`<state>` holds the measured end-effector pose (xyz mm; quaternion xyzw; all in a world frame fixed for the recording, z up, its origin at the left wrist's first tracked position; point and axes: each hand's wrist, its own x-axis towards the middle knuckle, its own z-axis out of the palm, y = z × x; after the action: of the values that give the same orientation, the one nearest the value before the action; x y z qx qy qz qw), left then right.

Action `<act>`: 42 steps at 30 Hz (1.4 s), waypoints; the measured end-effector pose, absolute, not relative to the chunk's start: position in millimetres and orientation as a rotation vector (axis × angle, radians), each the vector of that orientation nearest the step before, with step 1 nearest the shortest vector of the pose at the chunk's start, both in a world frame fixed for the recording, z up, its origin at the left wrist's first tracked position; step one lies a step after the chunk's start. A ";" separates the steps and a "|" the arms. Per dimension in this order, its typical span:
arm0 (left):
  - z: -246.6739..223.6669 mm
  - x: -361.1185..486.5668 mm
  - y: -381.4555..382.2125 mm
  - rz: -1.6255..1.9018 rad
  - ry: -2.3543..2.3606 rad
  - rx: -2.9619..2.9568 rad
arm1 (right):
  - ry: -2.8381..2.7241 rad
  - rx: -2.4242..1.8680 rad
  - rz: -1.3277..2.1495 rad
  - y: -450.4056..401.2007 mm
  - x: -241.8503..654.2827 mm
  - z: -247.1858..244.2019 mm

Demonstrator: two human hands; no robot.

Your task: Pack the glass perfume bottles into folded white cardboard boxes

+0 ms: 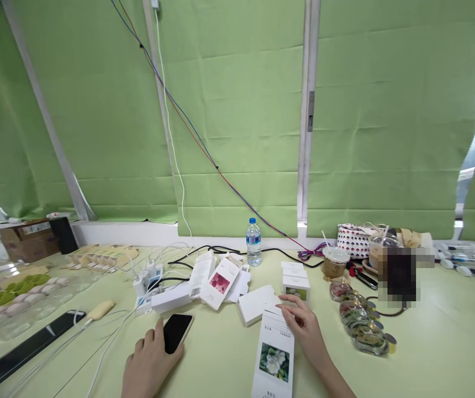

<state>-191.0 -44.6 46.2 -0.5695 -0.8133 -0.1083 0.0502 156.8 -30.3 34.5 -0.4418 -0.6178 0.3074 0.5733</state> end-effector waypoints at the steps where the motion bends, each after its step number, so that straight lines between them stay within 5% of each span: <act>1: 44.8 -190.5 -42.1 -0.345 -2.465 -1.733 | -1.446 -1.035 0.716 -30.3 156.8 34.6; 15: 38.7 -199.3 -37.7 -0.531 -2.557 -1.772 | -1.456 -1.033 0.712 -31.2 158.1 34.8; 27: 32.3 -289.2 -36.7 -2.011 -2.683 -2.073 | -1.473 -1.046 0.699 -32.3 159.3 33.9; 42: 30.1 -296.0 -30.3 -2.023 -2.673 -2.117 | -1.454 -1.047 0.726 -30.2 159.7 30.6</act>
<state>-296.0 -30.3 30.1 -0.4894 -0.6179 -0.4675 -0.4001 159.7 -30.2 30.6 -0.4458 -0.6188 0.3089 0.5683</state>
